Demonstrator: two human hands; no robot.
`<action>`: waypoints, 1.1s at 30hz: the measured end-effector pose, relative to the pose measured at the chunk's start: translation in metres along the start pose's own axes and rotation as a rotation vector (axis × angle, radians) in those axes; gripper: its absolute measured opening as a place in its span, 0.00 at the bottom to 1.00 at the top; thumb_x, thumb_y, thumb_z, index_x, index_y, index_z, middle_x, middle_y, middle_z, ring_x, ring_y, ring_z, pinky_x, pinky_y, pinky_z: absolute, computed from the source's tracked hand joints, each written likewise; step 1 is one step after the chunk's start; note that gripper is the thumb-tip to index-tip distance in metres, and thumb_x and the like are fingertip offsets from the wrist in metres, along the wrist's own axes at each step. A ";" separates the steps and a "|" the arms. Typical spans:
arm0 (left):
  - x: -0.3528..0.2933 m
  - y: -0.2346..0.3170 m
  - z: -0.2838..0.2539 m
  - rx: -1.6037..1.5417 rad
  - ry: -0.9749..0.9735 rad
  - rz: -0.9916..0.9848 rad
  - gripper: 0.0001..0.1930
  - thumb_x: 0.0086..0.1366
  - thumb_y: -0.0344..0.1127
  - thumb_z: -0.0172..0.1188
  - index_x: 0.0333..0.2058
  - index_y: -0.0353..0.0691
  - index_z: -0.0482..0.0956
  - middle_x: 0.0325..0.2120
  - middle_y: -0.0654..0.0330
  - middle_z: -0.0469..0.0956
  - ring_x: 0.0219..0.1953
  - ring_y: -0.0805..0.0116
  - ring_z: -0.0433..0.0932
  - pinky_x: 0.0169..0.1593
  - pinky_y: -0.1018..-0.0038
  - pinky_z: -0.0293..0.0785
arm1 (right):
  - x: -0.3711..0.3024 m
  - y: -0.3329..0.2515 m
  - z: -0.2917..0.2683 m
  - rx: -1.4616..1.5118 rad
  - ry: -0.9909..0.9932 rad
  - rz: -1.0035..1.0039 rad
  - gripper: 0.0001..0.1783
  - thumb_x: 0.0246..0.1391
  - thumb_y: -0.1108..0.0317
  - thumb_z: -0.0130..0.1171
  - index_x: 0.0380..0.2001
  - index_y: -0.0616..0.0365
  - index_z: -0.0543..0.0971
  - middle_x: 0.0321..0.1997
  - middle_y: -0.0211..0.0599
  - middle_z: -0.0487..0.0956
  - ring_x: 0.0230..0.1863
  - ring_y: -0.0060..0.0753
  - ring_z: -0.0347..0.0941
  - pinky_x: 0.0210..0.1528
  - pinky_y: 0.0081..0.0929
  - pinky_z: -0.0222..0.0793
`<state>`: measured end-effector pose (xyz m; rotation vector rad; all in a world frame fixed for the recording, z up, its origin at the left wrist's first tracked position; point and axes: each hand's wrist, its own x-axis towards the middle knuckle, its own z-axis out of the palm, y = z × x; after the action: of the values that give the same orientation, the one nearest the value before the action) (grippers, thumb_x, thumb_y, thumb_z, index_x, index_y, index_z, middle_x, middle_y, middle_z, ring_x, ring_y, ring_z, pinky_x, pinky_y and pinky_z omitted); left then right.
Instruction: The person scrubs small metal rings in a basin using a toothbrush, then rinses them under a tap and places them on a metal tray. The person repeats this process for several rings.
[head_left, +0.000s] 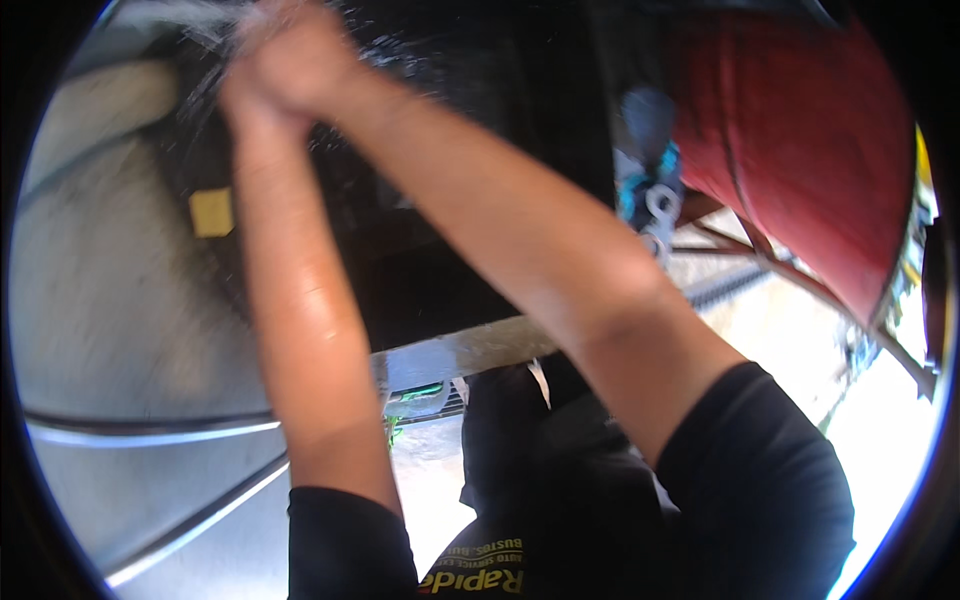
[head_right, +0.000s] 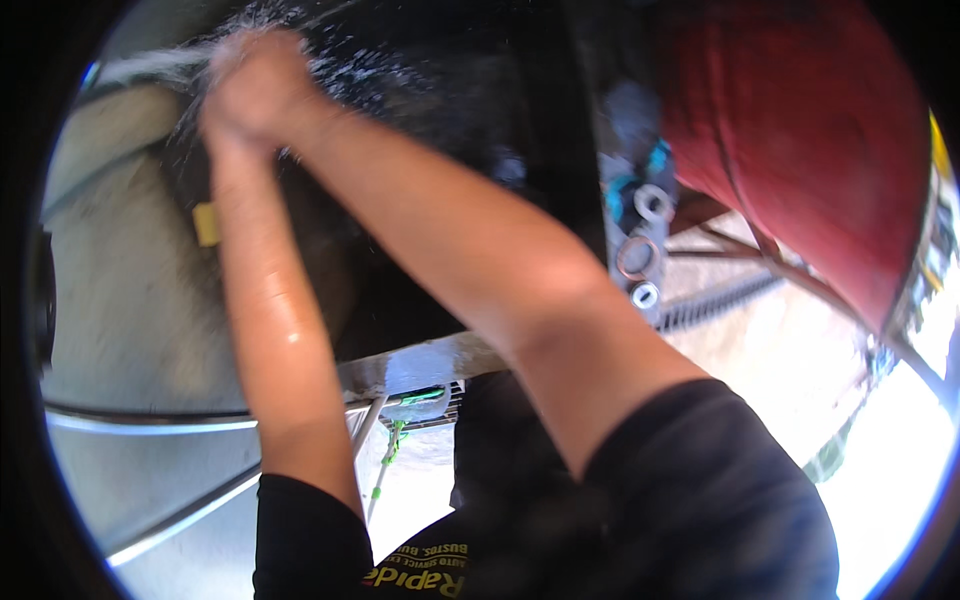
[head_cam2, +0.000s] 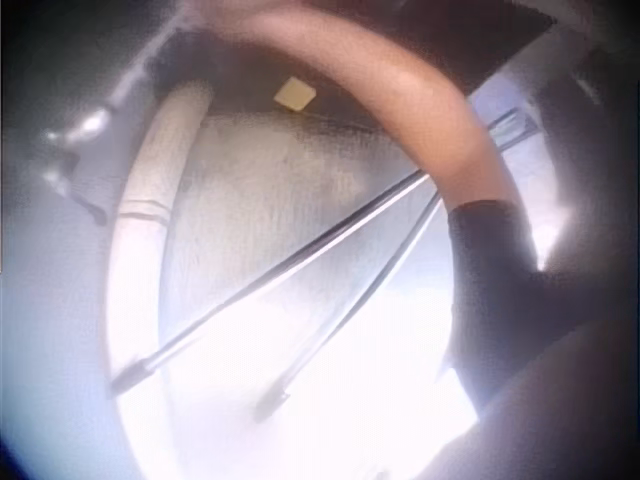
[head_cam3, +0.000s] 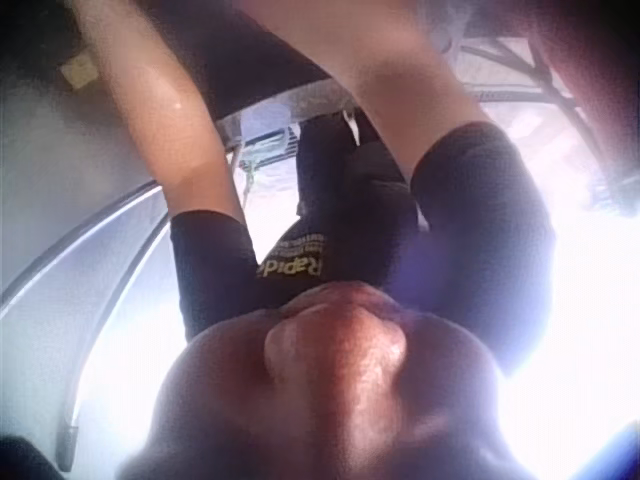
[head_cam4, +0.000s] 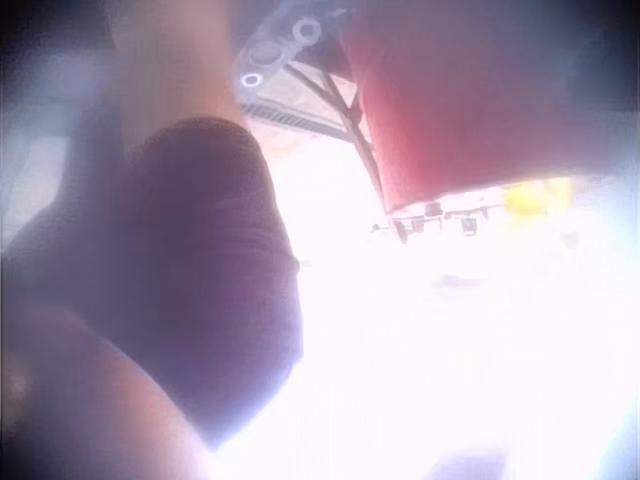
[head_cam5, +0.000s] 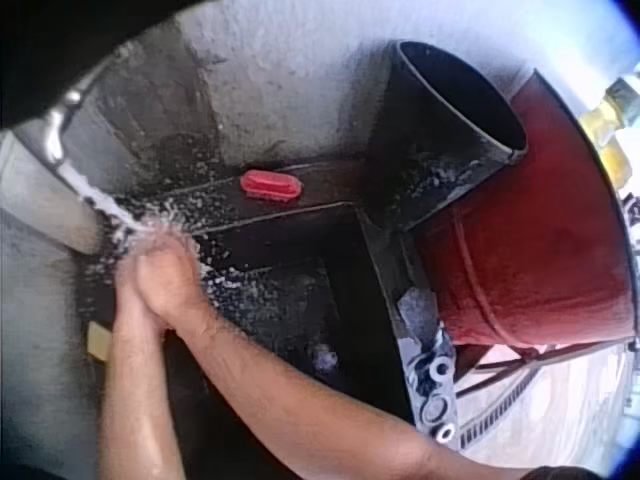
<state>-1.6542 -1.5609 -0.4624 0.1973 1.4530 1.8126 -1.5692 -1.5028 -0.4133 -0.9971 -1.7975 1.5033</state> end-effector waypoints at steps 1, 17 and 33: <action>0.008 0.013 0.014 -0.288 -0.118 -0.243 0.14 0.74 0.37 0.53 0.46 0.31 0.79 0.42 0.51 0.82 0.45 0.60 0.82 0.51 0.65 0.80 | -0.006 0.002 -0.010 0.014 0.128 -0.076 0.13 0.61 0.69 0.54 0.41 0.66 0.83 0.45 0.55 0.82 0.48 0.62 0.78 0.60 0.44 0.72; 0.036 0.003 0.022 -0.764 -0.259 -0.528 0.25 0.75 0.44 0.41 0.61 0.29 0.62 0.56 0.40 0.64 0.58 0.42 0.65 0.60 0.42 0.67 | -0.377 0.134 -0.423 -0.547 0.383 0.479 0.13 0.64 0.80 0.55 0.50 0.57 0.80 0.47 0.38 0.85 0.49 0.32 0.83 0.50 0.29 0.78; 0.012 0.000 0.041 -0.728 -0.317 -0.547 0.10 0.67 0.37 0.47 0.34 0.35 0.65 0.34 0.50 0.65 0.39 0.56 0.66 0.43 0.57 0.66 | -0.426 0.130 -0.374 -0.903 0.204 0.432 0.36 0.50 0.65 0.73 0.62 0.55 0.72 0.58 0.51 0.71 0.59 0.55 0.70 0.62 0.46 0.69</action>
<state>-1.6389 -1.5216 -0.4531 -0.2514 0.4943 1.6302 -1.0068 -1.6453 -0.4580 -1.9806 -2.2218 0.6875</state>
